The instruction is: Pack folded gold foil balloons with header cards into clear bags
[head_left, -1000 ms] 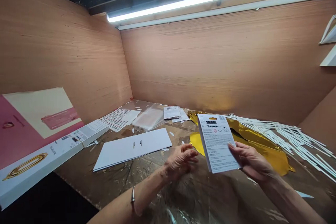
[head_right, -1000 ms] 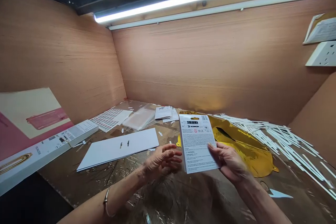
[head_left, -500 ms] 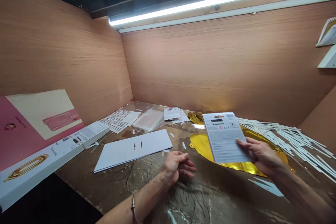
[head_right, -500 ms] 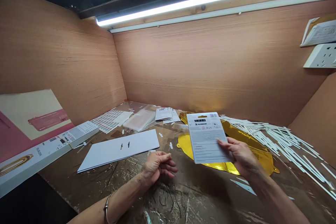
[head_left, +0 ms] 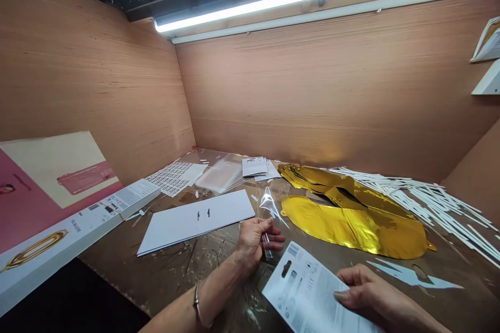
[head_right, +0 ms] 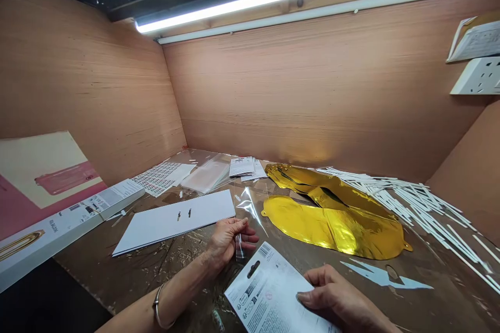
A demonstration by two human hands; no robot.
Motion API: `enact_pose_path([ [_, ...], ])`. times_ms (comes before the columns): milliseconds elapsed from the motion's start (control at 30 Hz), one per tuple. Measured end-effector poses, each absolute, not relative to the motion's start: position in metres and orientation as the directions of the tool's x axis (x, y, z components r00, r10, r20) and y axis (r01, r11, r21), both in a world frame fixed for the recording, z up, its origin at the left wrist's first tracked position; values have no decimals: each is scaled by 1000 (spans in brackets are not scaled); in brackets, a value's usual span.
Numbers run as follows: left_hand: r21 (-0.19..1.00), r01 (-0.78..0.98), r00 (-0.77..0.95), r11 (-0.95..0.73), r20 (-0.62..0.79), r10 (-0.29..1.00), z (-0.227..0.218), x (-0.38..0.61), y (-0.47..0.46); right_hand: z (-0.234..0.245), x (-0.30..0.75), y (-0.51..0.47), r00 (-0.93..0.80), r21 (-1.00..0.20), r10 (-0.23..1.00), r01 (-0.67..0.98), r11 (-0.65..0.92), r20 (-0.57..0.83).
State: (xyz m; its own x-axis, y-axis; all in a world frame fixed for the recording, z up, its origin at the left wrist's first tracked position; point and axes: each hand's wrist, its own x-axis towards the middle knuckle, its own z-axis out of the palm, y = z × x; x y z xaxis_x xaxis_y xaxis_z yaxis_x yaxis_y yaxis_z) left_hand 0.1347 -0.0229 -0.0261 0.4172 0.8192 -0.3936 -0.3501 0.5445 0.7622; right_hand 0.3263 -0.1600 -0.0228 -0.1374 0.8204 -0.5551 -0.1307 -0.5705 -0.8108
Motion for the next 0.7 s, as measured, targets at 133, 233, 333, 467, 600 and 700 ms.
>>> enact_pose_path([
  [133,813,-297,377,501,-382,844,-16,125,-34,-35,325,-146,-95,-839,846,-109,-532,-524],
  [233,836,-288,318,466,-376,870,-12,117,-39,-32,322,-143,-59,-879,894,-164,-447,-444],
  [333,848,-319,298,422,-333,894,-14,114,-40,-27,315,-145,-14,-908,926,-192,-372,-376],
  [467,848,-364,291,385,-290,912,-19,119,-42,-26,306,-147,79,-941,952,-197,-275,-294],
  [600,863,-380,331,332,-208,920,-14,134,-48,-29,297,-142,203,-971,960,-177,-158,-194],
  [700,890,-389,407,237,-65,911,-2,142,-49,-26,292,-137,335,-989,938,-143,-42,-88],
])
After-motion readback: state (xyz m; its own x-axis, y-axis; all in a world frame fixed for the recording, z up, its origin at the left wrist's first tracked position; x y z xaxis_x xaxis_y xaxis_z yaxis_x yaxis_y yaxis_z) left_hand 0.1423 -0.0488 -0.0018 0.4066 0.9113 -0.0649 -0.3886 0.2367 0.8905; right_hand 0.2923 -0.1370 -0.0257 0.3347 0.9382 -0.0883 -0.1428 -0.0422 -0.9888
